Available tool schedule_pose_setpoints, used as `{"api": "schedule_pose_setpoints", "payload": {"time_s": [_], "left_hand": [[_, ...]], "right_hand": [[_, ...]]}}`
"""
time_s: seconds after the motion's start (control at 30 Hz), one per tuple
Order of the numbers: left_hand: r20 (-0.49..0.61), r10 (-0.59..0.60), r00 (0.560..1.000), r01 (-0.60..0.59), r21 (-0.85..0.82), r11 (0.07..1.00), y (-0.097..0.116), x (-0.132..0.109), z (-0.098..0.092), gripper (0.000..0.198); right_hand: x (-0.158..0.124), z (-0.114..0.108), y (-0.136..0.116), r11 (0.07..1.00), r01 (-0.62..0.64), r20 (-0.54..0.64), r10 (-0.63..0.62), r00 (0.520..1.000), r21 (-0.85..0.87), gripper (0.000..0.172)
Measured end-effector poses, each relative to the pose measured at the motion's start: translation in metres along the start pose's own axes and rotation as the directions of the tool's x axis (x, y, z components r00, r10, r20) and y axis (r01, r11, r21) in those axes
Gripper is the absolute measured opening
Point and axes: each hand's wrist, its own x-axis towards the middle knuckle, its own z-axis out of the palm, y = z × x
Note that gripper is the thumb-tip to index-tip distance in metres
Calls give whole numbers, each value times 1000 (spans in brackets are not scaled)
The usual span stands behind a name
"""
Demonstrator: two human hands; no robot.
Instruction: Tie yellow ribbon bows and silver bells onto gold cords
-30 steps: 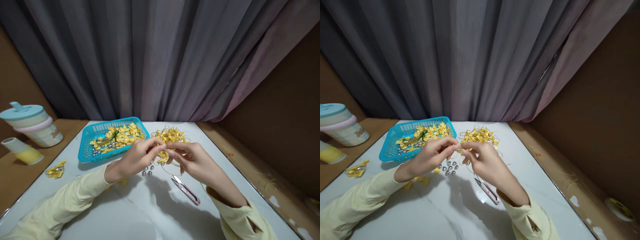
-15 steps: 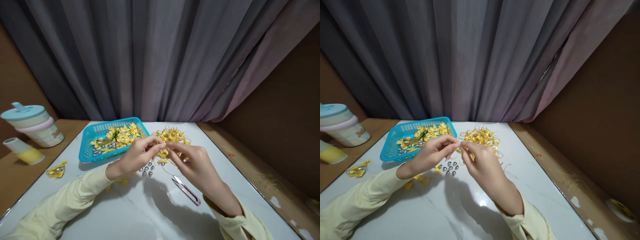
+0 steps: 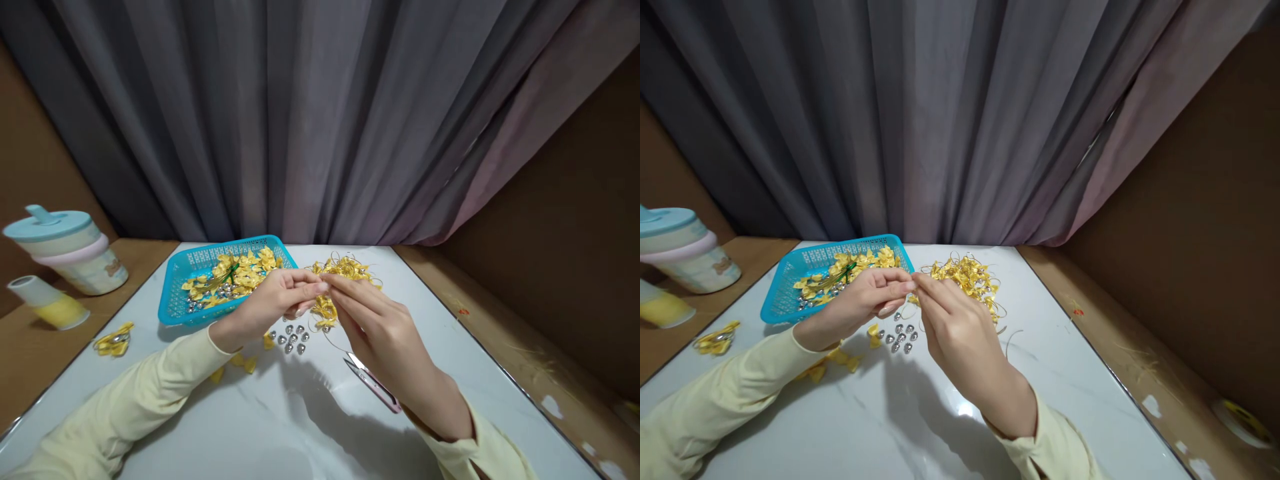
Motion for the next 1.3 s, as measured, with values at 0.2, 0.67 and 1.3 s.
{"api": "schedule_pose_setpoints", "payload": {"time_s": [0.2,0.67,1.3], "left_hand": [[-54,-3,999,6,59,998,1,0,0,24],[-105,517,849,-275,748,604,2,-8,4,18],[339,686,644,-326,933,-154,-14,-16,8,26]], "right_hand": [[2,1,1,997,-26,-44,30,999,78,25],[4,2,3,994,-84,-4,85,996,72,22],[5,9,-2,989,-144,115,141,983,19,25]]}}
